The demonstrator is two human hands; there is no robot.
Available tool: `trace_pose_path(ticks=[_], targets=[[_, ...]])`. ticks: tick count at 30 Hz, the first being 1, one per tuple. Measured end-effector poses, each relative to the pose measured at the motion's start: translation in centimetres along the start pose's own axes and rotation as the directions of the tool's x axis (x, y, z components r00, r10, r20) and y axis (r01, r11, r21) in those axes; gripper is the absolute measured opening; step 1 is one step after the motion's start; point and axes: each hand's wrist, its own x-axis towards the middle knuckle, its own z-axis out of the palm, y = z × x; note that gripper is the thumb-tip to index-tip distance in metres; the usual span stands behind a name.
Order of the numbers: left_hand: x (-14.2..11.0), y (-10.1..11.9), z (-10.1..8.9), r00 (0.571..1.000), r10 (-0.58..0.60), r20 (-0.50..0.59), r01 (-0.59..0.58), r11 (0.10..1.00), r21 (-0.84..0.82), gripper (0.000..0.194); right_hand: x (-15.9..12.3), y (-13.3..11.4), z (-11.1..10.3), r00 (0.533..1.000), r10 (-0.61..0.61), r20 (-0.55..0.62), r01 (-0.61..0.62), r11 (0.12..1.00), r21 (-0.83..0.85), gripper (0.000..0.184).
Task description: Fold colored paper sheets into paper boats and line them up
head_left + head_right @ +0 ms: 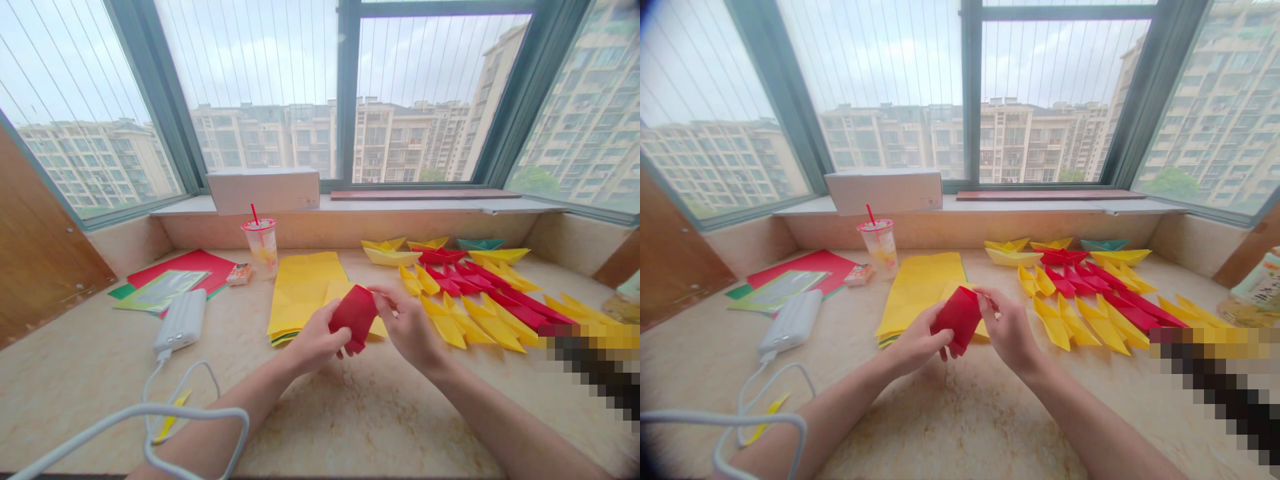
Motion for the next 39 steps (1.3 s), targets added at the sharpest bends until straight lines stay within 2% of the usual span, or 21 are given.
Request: trace_pose_path(ticks=[3,8,12,17,21,26,32,39], targets=[[-0.1,0.0,0.0,1.000,0.002,0.024,-0.002,1.000,0.004,0.031,0.1,0.0,-0.2,0.998,-0.050,-0.030,0.047,0.996,-0.075,0.026],[-0.2,0.0,0.1,1.000,0.024,0.003,-0.024,0.999,0.049,0.027,0.0,0.5,0.0,0.980,-0.194,0.047,0.199,0.973,-0.117,0.034],[-0.2,0.0,0.2,0.999,0.039,0.015,-0.041,0.991,0.129,0.031,-0.4,0.7,0.4,0.983,-0.176,0.055,0.179,0.982,-0.060,0.030],[-0.3,-0.2,0.2,0.992,0.117,0.042,-0.123,0.963,0.241,0.027,-0.6,-0.1,0.3,0.975,-0.175,0.136,0.182,0.982,-0.043,0.008],[-0.3,-0.4,0.3,0.989,0.134,0.061,-0.145,0.956,0.253,0.028,-0.7,-0.6,0.3,0.962,-0.171,0.211,0.186,0.981,-0.056,0.011],[-0.1,-0.6,0.2,0.994,0.099,0.044,-0.103,0.990,0.094,0.033,-0.7,-0.5,0.3,0.959,-0.160,0.232,0.183,0.980,-0.081,0.017],[0.1,-0.6,0.2,1.000,0.004,-0.014,-0.005,0.998,-0.067,0.042,-0.4,-0.4,0.1,0.981,-0.117,0.157,0.137,0.983,-0.124,0.013],[0.5,-0.8,-0.1,0.991,-0.004,-0.131,-0.020,0.983,-0.180,0.052,-0.2,-0.1,0.1,0.992,-0.053,0.113,0.063,0.994,-0.088,0.021]])
